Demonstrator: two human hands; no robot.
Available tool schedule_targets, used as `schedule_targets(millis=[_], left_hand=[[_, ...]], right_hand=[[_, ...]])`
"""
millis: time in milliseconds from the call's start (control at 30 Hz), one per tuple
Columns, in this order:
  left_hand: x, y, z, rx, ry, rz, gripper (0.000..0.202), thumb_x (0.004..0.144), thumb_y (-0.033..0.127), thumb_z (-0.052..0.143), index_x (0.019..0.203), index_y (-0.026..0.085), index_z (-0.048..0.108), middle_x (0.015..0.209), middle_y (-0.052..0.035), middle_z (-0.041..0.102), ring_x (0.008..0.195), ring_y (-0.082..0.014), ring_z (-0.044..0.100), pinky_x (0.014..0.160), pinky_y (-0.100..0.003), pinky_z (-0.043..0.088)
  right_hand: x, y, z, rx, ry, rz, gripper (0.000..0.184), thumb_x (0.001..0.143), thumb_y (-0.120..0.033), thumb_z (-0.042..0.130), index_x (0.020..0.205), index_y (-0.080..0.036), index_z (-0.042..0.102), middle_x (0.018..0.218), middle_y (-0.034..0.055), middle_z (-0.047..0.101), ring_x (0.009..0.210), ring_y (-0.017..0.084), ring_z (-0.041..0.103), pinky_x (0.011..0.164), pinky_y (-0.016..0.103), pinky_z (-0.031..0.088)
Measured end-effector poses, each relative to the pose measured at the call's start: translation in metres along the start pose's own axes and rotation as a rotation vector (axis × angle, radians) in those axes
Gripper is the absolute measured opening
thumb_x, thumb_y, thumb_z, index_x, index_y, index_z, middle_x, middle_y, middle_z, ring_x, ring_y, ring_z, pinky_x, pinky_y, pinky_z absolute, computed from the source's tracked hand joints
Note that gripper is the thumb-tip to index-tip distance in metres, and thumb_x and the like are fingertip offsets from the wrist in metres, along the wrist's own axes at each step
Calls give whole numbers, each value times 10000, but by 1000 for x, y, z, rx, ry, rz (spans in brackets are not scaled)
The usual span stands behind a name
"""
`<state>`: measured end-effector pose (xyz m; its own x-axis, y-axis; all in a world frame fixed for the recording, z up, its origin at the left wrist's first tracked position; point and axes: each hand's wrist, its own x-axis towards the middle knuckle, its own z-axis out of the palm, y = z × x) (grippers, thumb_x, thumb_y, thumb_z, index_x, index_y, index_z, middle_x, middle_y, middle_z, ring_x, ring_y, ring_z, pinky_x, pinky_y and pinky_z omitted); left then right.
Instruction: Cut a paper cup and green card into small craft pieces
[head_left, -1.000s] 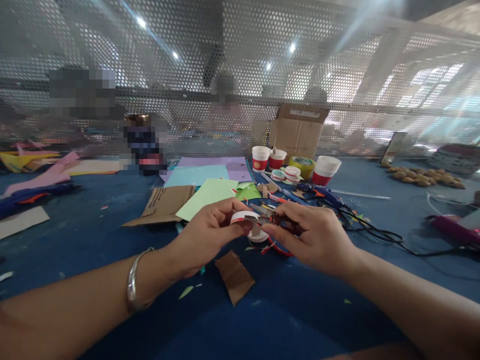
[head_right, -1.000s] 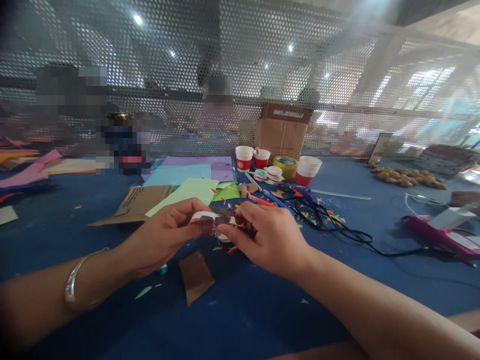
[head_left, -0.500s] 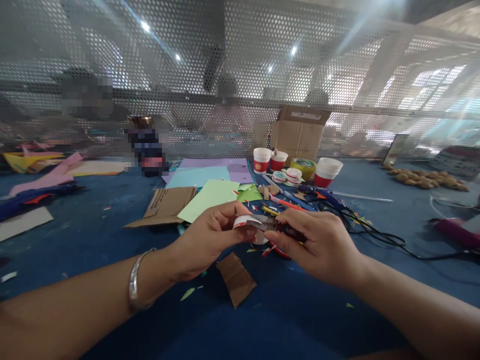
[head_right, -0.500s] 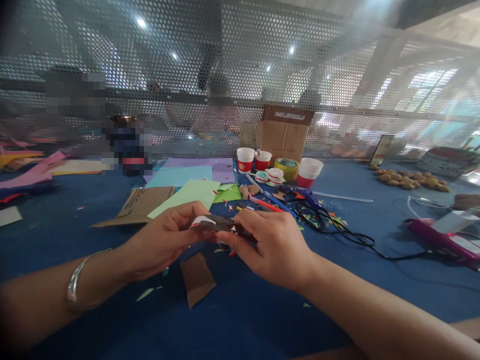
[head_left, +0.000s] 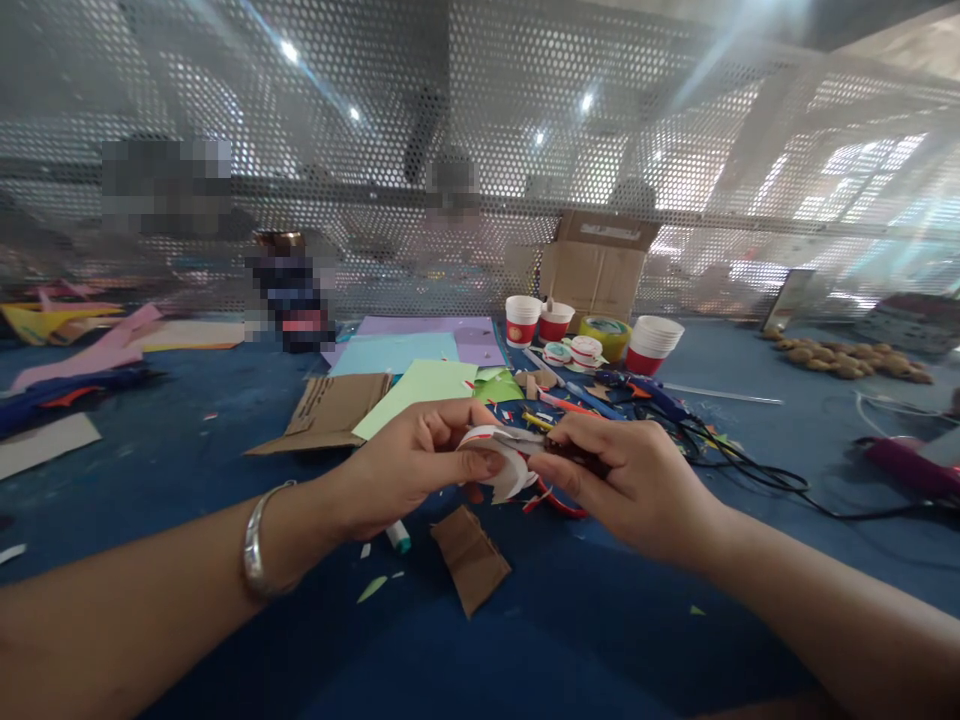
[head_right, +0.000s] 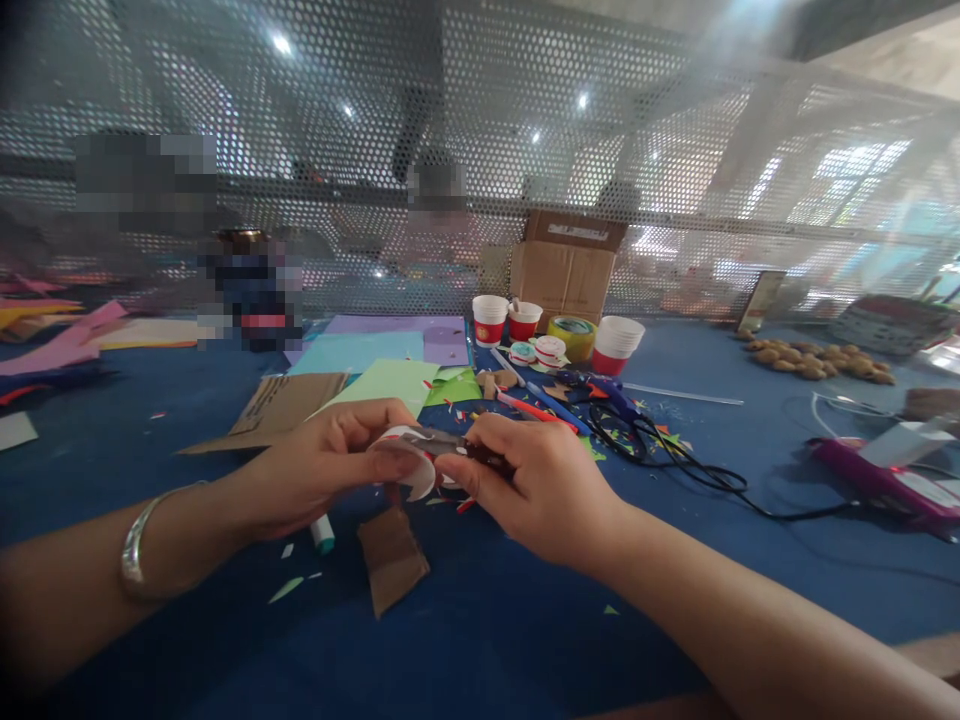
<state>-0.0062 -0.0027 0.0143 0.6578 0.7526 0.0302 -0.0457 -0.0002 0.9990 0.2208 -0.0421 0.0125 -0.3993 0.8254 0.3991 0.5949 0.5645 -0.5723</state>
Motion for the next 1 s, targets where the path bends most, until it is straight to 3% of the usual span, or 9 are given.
schedule_targets(millis=[433,633,1000], left_hand=[[-4,1,13,-115,89,-97,161,796,241,792,851,161,663,761,6,712,682,-97,625,554,-158,512],[-4,4,12,-47,130,-116,258,768,360,805,827,161,652,761,-15,697,674,-131,614,518,-197,504],[-6,3,11,68,146,-123,254,834,399,737,822,158,657,711,-25,692,604,-115,587,462,-164,439]], right_hand=[[0,-2,-4,-14,-21,43,366,968,-407,554,683,-184,498,576,-58,418,519,78,327,473,211,280],[1,1,-4,-66,-12,17,359,960,-388,567,675,-184,494,566,-59,433,514,76,332,474,204,284],[3,1,-2,-20,-12,23,353,958,-383,573,679,-174,521,571,-55,463,511,69,362,477,195,296]])
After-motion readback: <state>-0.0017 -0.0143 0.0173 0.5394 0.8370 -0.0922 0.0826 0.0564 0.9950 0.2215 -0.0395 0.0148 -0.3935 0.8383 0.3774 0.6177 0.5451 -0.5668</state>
